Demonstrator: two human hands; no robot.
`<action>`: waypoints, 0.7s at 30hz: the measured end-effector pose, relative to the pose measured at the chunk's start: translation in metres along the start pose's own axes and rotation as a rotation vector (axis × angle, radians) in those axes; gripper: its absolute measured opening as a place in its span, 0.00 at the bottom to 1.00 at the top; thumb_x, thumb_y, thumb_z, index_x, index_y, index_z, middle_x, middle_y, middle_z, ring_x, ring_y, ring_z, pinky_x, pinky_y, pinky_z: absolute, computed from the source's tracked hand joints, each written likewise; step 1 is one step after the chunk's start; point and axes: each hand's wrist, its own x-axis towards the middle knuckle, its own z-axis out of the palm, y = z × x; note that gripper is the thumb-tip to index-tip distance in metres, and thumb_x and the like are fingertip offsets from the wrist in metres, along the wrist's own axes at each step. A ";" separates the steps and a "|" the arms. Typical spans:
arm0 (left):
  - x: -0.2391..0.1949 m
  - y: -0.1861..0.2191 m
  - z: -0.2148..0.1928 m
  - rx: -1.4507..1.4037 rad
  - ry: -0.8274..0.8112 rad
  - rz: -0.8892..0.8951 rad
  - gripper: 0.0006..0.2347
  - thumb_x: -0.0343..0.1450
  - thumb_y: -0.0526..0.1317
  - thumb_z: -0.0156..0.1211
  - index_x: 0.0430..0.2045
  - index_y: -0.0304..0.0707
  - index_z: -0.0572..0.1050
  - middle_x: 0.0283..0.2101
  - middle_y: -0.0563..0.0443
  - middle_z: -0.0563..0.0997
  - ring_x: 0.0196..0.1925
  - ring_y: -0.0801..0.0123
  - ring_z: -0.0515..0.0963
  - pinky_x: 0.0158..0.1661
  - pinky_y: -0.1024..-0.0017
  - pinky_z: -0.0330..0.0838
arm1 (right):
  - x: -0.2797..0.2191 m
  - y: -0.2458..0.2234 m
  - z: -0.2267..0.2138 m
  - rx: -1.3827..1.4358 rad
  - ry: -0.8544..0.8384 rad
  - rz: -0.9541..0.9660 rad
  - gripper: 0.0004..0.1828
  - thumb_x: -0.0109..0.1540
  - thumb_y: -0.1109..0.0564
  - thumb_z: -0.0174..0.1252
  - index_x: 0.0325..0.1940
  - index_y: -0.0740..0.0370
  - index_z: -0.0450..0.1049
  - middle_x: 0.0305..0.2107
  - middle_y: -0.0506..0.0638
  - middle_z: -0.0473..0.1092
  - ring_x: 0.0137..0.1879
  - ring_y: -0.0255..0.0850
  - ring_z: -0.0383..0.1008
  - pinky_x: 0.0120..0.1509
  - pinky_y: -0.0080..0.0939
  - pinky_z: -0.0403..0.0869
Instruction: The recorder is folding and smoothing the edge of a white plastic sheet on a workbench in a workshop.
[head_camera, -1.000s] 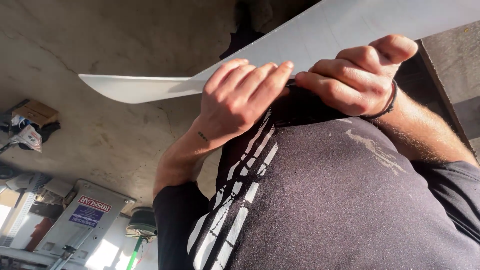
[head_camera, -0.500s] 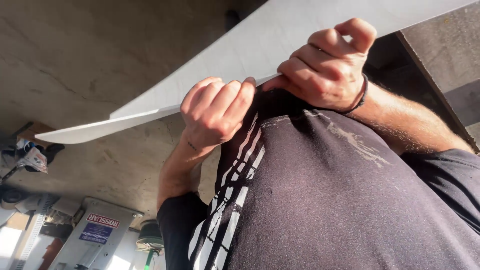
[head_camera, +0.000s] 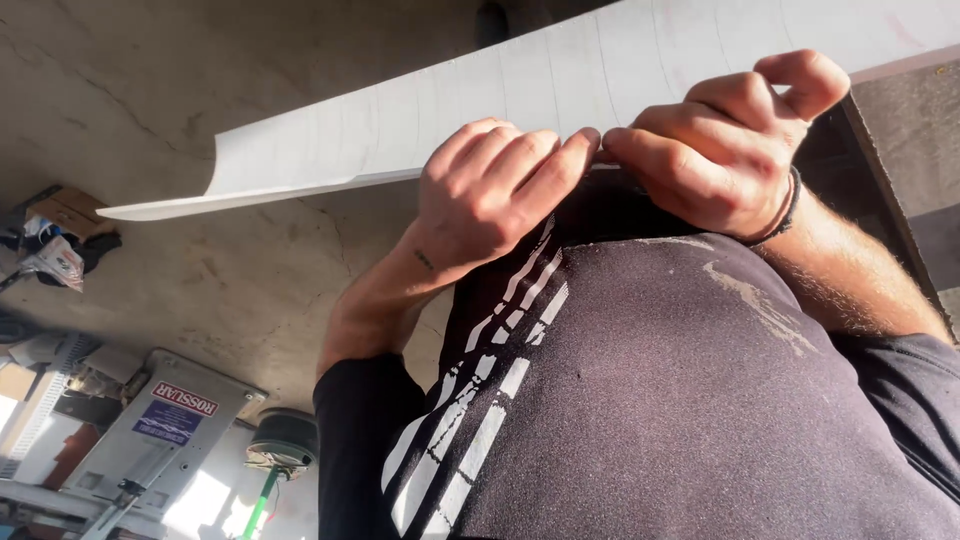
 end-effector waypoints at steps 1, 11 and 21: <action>0.000 0.001 0.000 0.000 0.002 -0.003 0.04 0.74 0.35 0.68 0.39 0.36 0.81 0.30 0.56 0.78 0.26 0.78 0.72 0.31 0.77 0.74 | -0.001 -0.001 -0.001 0.001 -0.002 -0.003 0.09 0.73 0.43 0.77 0.49 0.46 0.89 0.35 0.35 0.86 0.46 0.35 0.73 0.75 0.47 0.43; 0.002 0.012 0.007 -0.008 -0.002 -0.086 0.03 0.70 0.32 0.65 0.34 0.32 0.80 0.33 0.51 0.77 0.31 0.69 0.75 0.48 0.66 0.79 | -0.001 -0.007 -0.002 -0.028 -0.063 0.045 0.07 0.74 0.47 0.80 0.50 0.47 0.90 0.37 0.34 0.84 0.49 0.34 0.69 0.71 0.45 0.46; -0.021 0.011 0.021 0.010 0.033 -0.141 0.03 0.74 0.35 0.63 0.32 0.36 0.82 0.32 0.52 0.83 0.32 0.72 0.81 0.58 0.59 0.71 | 0.011 -0.015 0.001 -0.088 0.013 0.039 0.05 0.74 0.49 0.73 0.45 0.45 0.87 0.34 0.34 0.83 0.47 0.34 0.71 0.70 0.44 0.45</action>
